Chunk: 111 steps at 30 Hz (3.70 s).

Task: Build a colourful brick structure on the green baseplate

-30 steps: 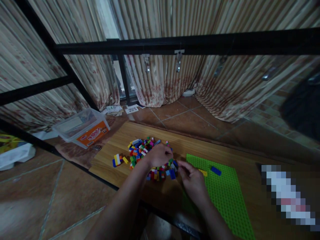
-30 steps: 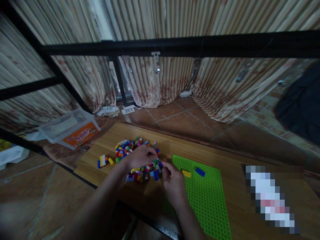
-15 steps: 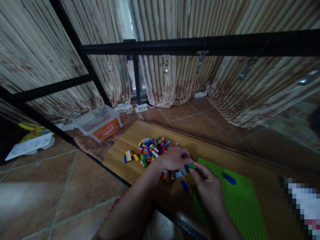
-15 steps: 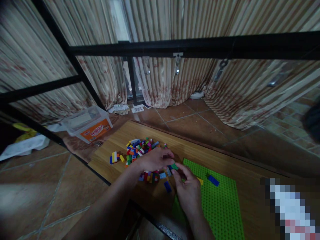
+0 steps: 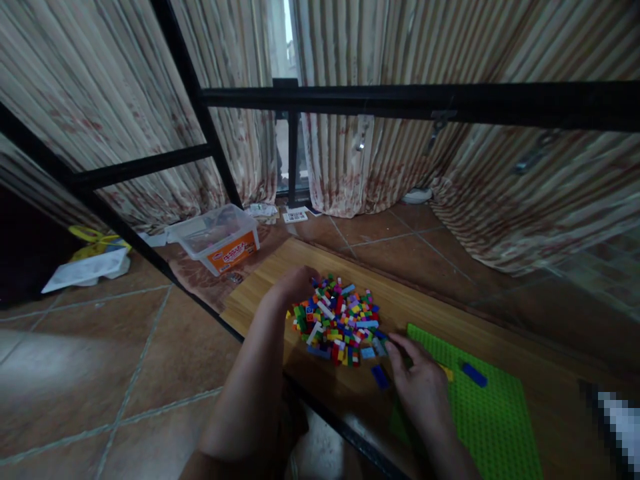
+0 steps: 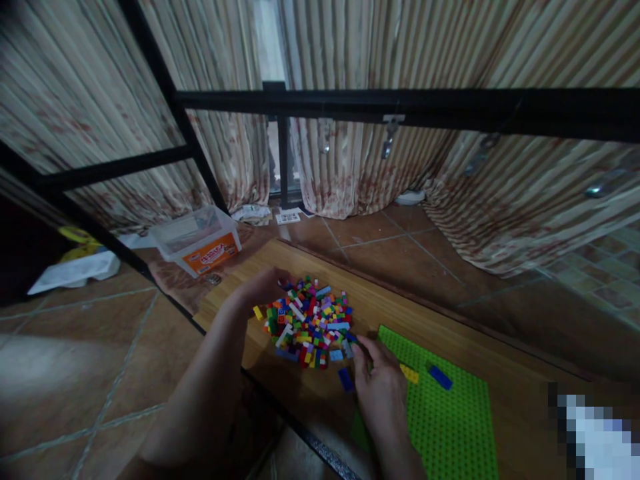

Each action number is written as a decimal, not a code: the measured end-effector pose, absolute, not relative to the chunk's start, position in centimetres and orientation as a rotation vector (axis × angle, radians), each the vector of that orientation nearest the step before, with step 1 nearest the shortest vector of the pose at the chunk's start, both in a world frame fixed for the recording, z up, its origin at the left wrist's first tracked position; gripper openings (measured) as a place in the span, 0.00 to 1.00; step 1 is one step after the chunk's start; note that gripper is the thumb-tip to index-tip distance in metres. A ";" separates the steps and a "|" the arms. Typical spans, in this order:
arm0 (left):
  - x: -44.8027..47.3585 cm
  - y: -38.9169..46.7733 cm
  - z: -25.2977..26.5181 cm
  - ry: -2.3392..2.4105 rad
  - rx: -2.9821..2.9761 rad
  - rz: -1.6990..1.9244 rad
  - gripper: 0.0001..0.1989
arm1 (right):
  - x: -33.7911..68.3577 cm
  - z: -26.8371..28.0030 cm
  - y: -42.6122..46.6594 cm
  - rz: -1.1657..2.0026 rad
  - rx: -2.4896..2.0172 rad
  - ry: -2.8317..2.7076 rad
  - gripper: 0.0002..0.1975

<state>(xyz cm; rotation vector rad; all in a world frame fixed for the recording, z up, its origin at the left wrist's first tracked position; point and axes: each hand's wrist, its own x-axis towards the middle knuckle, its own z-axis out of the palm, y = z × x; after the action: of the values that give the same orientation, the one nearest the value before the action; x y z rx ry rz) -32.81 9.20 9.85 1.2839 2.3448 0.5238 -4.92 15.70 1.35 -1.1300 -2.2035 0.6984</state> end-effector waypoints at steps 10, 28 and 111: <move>-32.7 10.1 9.2 2.362 1.306 0.458 0.11 | -4.9 2.0 15.5 0.827 -1.108 -2.080 0.20; -32.2 10.1 9.7 2.165 1.443 0.712 0.05 | -6.6 3.0 14.3 0.993 -0.950 -1.908 0.12; -22.6 13.6 7.1 1.647 0.960 1.265 0.06 | -8.0 3.3 15.1 1.422 -1.056 -1.672 0.25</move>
<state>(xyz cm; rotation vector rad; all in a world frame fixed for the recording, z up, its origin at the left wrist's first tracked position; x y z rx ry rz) -22.56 13.56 7.13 0.9600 1.6467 1.2646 -8.03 15.15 3.34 -1.0555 -1.6719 1.4225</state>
